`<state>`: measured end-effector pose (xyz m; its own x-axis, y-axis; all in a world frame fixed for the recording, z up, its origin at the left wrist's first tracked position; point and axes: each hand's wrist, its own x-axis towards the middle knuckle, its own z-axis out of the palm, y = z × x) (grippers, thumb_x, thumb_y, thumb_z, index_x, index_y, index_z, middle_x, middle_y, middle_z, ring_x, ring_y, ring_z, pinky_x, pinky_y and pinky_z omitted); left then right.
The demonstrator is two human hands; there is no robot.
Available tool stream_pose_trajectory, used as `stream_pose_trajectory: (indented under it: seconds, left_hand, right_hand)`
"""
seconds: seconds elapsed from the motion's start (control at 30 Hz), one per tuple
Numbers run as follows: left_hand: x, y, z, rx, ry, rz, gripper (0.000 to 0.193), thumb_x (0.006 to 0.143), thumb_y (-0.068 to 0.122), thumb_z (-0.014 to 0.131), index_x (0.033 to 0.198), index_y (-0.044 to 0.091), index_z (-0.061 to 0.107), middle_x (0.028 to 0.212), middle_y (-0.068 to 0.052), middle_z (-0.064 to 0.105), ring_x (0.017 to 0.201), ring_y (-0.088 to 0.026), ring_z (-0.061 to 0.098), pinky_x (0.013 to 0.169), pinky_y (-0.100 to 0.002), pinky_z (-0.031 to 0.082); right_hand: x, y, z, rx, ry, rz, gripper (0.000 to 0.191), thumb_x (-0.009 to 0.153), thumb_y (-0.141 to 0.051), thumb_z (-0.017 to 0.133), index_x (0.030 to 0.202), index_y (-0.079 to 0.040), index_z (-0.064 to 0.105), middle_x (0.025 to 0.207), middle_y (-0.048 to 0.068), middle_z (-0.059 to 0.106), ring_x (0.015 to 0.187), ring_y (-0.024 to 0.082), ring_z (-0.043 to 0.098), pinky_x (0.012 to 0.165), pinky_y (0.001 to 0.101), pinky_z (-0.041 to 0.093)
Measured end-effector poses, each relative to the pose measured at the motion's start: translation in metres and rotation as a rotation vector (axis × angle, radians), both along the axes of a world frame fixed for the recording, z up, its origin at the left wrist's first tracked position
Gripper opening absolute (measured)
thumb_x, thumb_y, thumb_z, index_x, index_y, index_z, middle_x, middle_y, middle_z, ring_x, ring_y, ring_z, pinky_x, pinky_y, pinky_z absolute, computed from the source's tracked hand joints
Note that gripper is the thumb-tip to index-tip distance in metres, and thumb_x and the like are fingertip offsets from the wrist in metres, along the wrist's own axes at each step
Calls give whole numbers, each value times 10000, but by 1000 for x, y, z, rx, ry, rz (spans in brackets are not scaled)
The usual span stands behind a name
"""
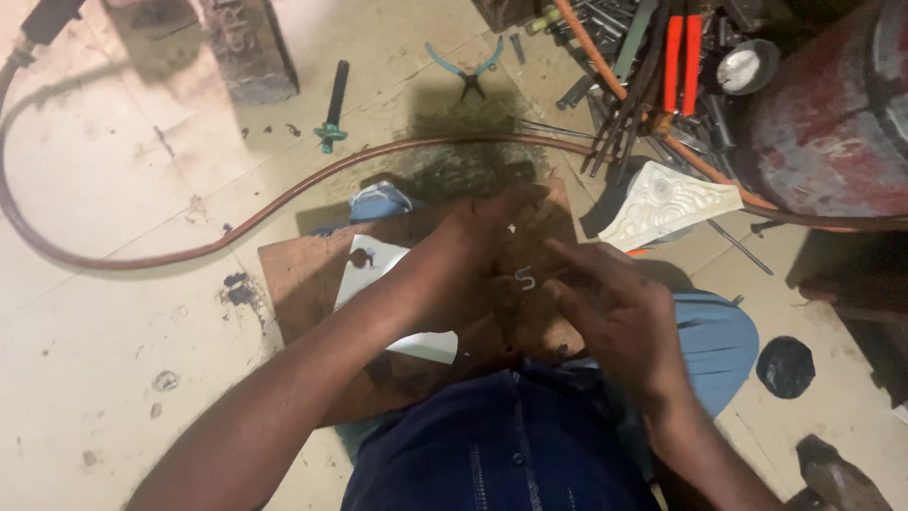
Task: The person sits on the floor and uses pliers to bend and shape a small white decorative ornament, repeatedly repositioning it in the tool. They then set the small piece down and press and adjust a larger white ornamental trim piece on the board.
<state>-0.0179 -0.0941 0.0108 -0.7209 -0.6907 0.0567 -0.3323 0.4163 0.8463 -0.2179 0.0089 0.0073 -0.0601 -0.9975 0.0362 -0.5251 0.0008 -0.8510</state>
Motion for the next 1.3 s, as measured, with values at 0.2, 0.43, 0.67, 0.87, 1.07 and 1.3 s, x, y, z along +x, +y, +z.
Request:
stream_pose_trajectory:
  seconds: [0.2,0.43,0.67,0.87,1.07,1.3]
  left_hand:
    - [-1,1,4,102,-263,-58,953,855,121,733,1623,149,170,1240,-249,679,1067,-411,693,902,-482,541]
    - [-7,-6,-9,190,-131,151,744,909,139,713,1543,136,323,1007,-180,768,969,-362,737,775,-430,577]
    - [-7,35,-22,726,271,355,249,953,129,688,1177,36,745,949,-74,800,762,-106,663,654,-281,531]
    - [-14,48,-13,840,560,375,197,957,98,680,1088,-30,755,942,-89,789,802,-97,709,701,-250,588]
    - [-18,45,-17,704,391,392,156,940,115,692,1012,10,782,858,-76,793,740,-102,712,651,-257,578]
    - [-18,38,-26,499,318,406,170,886,145,746,966,-1,779,801,-67,783,691,-97,714,617,-256,573]
  right_hand:
    - [4,-11,-8,296,-206,16,307,886,-36,740,1190,3,757,985,67,818,854,132,745,736,266,585]
    - [8,5,-31,275,-571,-211,463,937,32,700,1393,46,621,952,154,796,739,138,683,589,243,499]
    - [16,4,-28,127,-742,-342,565,898,61,675,1437,50,507,978,125,771,873,107,722,755,215,577]
    - [23,5,-22,71,-661,-287,557,914,43,687,1440,52,506,1013,115,786,877,94,711,737,208,555]
    - [11,8,-23,207,-611,-241,484,887,30,706,1363,-15,627,978,92,777,816,70,674,657,199,526]
    - [-7,10,-11,51,-367,-185,189,943,9,687,1113,-5,769,993,35,760,884,62,668,793,192,519]
